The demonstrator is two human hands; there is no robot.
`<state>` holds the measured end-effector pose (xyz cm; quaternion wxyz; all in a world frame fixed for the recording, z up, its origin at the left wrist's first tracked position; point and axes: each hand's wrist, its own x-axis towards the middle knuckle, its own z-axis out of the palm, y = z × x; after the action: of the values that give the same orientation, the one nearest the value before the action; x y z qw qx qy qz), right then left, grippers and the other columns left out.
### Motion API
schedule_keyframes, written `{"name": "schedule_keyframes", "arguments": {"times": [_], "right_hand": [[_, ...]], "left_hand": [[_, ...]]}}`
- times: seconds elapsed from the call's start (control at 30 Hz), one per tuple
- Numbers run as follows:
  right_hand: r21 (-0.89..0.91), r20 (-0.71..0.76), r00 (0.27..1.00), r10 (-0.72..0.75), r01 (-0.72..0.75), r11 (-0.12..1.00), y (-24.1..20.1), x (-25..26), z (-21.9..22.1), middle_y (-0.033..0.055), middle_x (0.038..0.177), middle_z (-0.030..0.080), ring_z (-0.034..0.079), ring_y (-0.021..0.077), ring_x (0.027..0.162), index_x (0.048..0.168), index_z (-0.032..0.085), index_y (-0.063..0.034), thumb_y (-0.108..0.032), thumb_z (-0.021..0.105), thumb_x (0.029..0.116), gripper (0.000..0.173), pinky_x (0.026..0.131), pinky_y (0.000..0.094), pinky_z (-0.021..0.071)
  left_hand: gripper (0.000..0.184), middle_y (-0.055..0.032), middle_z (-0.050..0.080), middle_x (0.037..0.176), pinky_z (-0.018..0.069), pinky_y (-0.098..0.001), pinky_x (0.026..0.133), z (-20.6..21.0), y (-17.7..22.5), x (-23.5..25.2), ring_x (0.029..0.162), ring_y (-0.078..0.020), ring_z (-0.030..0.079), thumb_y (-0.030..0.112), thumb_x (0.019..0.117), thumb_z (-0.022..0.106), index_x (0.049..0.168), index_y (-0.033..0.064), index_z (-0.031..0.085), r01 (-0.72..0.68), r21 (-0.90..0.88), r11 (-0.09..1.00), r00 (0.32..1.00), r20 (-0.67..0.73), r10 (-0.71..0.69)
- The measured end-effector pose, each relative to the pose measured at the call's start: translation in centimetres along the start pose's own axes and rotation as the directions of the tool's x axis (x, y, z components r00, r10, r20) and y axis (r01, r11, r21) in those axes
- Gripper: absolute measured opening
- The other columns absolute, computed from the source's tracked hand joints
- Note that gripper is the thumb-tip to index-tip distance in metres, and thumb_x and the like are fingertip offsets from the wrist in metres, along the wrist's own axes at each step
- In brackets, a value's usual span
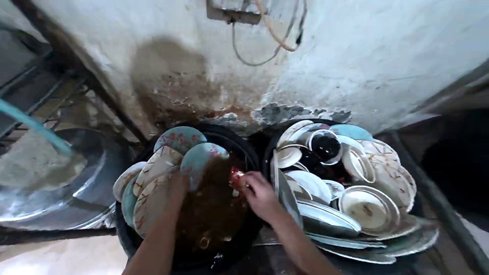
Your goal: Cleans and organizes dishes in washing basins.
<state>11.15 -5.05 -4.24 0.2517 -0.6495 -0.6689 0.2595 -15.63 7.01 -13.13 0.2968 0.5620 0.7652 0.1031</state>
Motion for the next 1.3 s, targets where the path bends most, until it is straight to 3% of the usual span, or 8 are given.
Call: {"name": "schedule_keyframes", "arguments": {"times": [0.17,0.4,0.57,0.67,0.87,1.0,1.17,1.3], "right_hand": [[0.006,0.26,0.964,0.058,-0.061,0.998,-0.8,-0.4,3.8,0.008,0.15,0.054,0.055,0.022,0.134,0.138,0.064,-0.0177,-0.026,0.052,0.1061,0.035,0.112,0.0422,0.0478],[0.165,0.24,0.969,0.057,-0.099,0.981,-2.2,1.0,6.0,0.009,0.155,0.048,0.051,0.0242,0.139,0.147,0.056,-0.0189,-0.035,0.047,0.1091,0.043,0.115,0.0467,0.0451],[0.65,0.063,0.993,-0.099,0.035,0.759,-7.5,5.4,12.9,0.0131,0.17,0.024,0.024,0.0287,0.156,0.16,0.038,-0.0128,-0.041,0.032,0.1114,0.057,0.127,0.0514,0.0241],[0.56,-0.021,0.996,-0.082,0.08,0.824,-7.5,8.1,15.9,0.0094,0.169,0.028,0.019,0.0273,0.158,0.16,0.038,-0.0122,-0.04,0.025,0.112,0.057,0.128,0.0566,0.0144],[0.145,0.167,0.945,0.281,-0.306,0.941,-2.7,9.9,11.7,0.0159,0.16,0.043,0.041,0.0363,0.147,0.15,0.052,-0.0118,-0.037,0.033,0.1124,0.05,0.117,0.0599,0.0362],[0.107,0.071,0.916,0.394,-0.4,0.91,-1.9,7.8,7.8,0.0218,0.152,0.05,0.052,0.0364,0.137,0.143,0.057,-0.0024,-0.029,0.045,0.1088,0.045,0.112,0.0539,0.0452],[0.345,-0.21,0.972,-0.109,0.178,0.921,-7.7,4.3,10.0,0.0084,0.167,0.032,0.03,0.0285,0.154,0.158,0.043,-0.0201,-0.046,0.035,0.1101,0.055,0.123,0.0571,0.0299],[0.228,0.04,0.998,-0.052,0.042,0.973,-3.7,5.6,14.3,0.0081,0.171,0.023,0.017,0.0337,0.158,0.159,0.04,-0.0157,-0.03,0.039,0.1106,0.051,0.121,0.0674,0.0215]], "left_hand": [[0.054,-0.0274,0.061,0.137,0.044,-0.06,0.11,3.6,-2.7,-1.0,0.131,-0.0417,0.057,0.042,0.1094,0.043,0.136,-0.0015,0.061,0.03,0.214,0.976,0.935,0.34,-0.104],[0.043,-0.0232,0.071,0.092,0.0524,-0.0636,0.085,-2.6,1.6,-7.5,0.09,-0.0399,0.069,0.038,0.1052,0.058,0.1,-0.0017,0.073,-0.143,-0.128,0.981,0.974,-0.196,0.116],[0.03,-0.0223,0.069,0.088,0.0535,-0.0592,0.081,-5.2,4.2,-10.1,0.084,-0.0358,0.067,0.021,0.1038,0.058,0.098,-0.0056,0.071,-0.23,-0.195,0.953,0.945,-0.281,0.171],[0.032,-0.0138,0.062,0.077,0.0513,-0.0508,0.072,-6.5,3.5,-11.4,0.073,-0.0253,0.06,0.026,0.1017,0.06,0.089,-0.0027,0.068,-0.222,-0.333,0.916,0.943,-0.313,0.115],[0.027,0.0087,0.048,0.06,0.0456,-0.0168,0.053,-9.2,3.0,-14.3,0.054,0.0034,0.049,0.012,0.0942,0.063,0.069,0.0074,0.055,-0.535,-0.384,0.753,0.769,-0.591,0.244],[0.03,0.0092,0.043,0.057,0.0387,-0.0175,0.048,-12.1,6.9,-14.8,0.049,0.0027,0.042,0.015,0.0924,0.063,0.066,0.0109,0.05,-0.581,-0.264,0.77,0.709,-0.628,0.32],[0.022,-0.0151,0.064,0.09,0.055,-0.0475,0.074,-10.9,10.1,-12.4,0.079,-0.0248,0.063,0.014,0.0983,0.068,0.108,-0.0028,0.059,-0.273,-0.423,0.864,0.922,-0.37,0.111],[0.044,-0.0238,0.067,0.121,0.0547,-0.0537,0.095,-8.4,7.8,-12.1,0.107,-0.0337,0.068,0.016,0.1027,0.063,0.142,-0.0014,0.051,-0.042,-0.369,0.929,0.99,-0.14,-0.01]]}}
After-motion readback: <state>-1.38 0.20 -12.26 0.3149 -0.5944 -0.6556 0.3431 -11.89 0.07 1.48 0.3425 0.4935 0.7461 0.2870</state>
